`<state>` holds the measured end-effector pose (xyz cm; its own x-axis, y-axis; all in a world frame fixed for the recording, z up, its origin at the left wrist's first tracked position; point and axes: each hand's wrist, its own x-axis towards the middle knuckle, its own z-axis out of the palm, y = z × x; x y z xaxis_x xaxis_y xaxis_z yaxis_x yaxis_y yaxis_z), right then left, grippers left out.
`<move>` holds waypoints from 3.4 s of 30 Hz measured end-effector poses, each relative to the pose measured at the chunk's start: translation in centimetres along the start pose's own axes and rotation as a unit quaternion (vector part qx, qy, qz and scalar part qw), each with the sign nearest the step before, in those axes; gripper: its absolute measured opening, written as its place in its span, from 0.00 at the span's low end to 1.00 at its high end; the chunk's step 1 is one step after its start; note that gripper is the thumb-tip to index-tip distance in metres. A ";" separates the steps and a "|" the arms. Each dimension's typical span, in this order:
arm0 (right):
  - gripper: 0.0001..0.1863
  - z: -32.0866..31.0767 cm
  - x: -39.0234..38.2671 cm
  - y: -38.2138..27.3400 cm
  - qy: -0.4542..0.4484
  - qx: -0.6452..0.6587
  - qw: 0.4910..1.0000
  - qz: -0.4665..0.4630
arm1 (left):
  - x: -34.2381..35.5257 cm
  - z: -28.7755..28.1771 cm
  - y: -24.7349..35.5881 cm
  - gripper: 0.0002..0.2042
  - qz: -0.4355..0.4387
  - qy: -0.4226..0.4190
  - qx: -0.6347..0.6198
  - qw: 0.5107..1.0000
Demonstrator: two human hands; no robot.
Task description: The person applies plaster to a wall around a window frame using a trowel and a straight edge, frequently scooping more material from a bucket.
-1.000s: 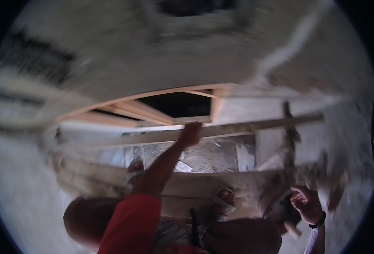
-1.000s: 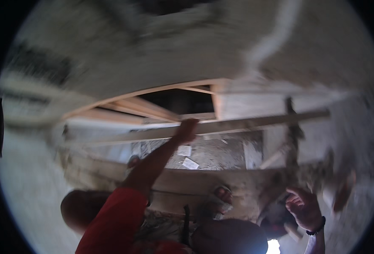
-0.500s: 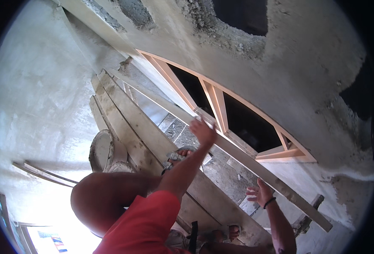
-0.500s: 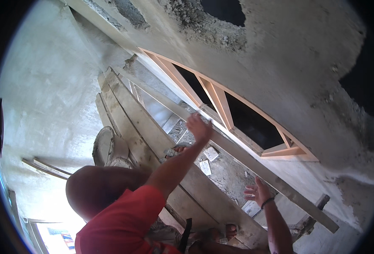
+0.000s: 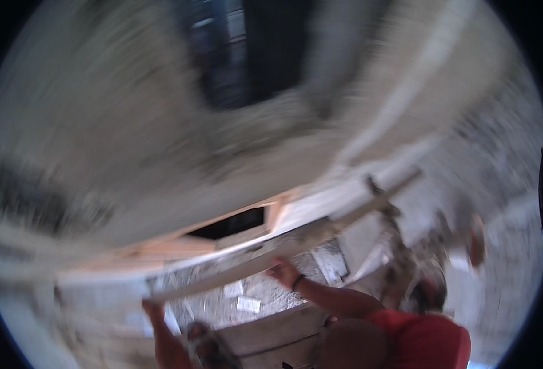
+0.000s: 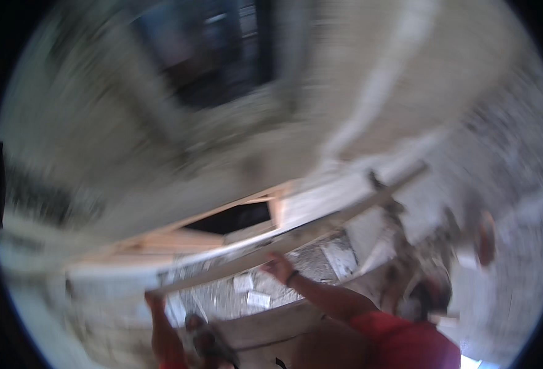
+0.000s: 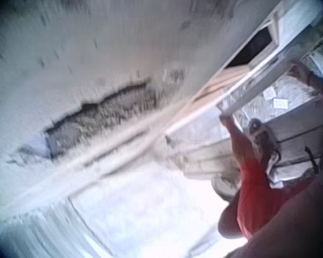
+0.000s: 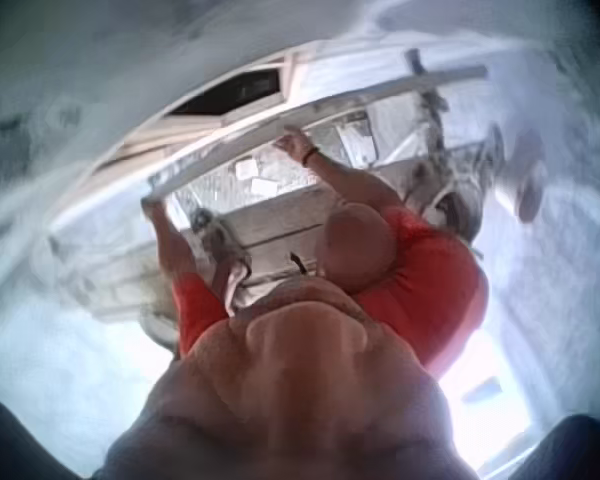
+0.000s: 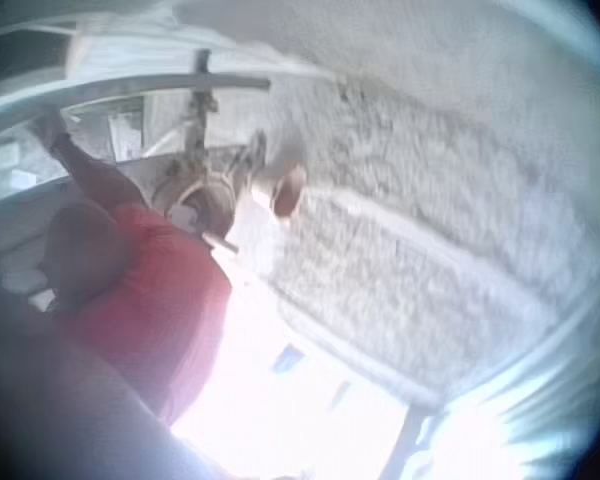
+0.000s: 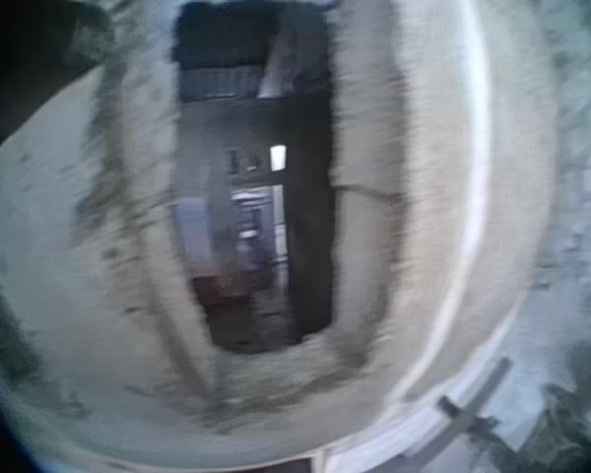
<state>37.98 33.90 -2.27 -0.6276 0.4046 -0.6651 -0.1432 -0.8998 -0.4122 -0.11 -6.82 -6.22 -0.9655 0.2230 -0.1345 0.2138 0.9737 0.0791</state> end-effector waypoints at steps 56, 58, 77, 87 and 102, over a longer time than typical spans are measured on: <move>0.19 11.8 -3.3 -20.2 -0.016 0.066 0.965 -0.252 | 5.5 -24.4 19.6 0.23 -0.071 -0.066 -0.827 0.553; 0.20 13.7 -4.7 -21.2 -0.013 0.047 0.957 -0.285 | 5.4 -26.1 19.7 0.23 -0.067 -0.048 -0.822 0.563; 0.21 14.5 -1.0 -14.3 0.041 0.055 0.987 -0.143 | 9.8 -22.9 13.2 0.21 -0.176 -0.040 -0.800 0.572; 0.19 14.3 2.0 -11.1 0.053 0.069 0.991 -0.104 | 11.5 -20.6 10.0 0.22 -0.117 -0.034 -0.803 0.583; 0.23 19.7 -6.4 -17.2 -0.050 0.013 0.975 -0.216 | 8.6 -29.3 13.5 0.22 -0.156 0.017 -0.799 0.580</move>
<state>29.38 43.56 21.38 -0.5759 0.7304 -0.3671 -0.4301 -0.6526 -0.6238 -9.83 6.83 22.60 -0.9282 0.0211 -0.3716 -0.3575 -0.3284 0.8743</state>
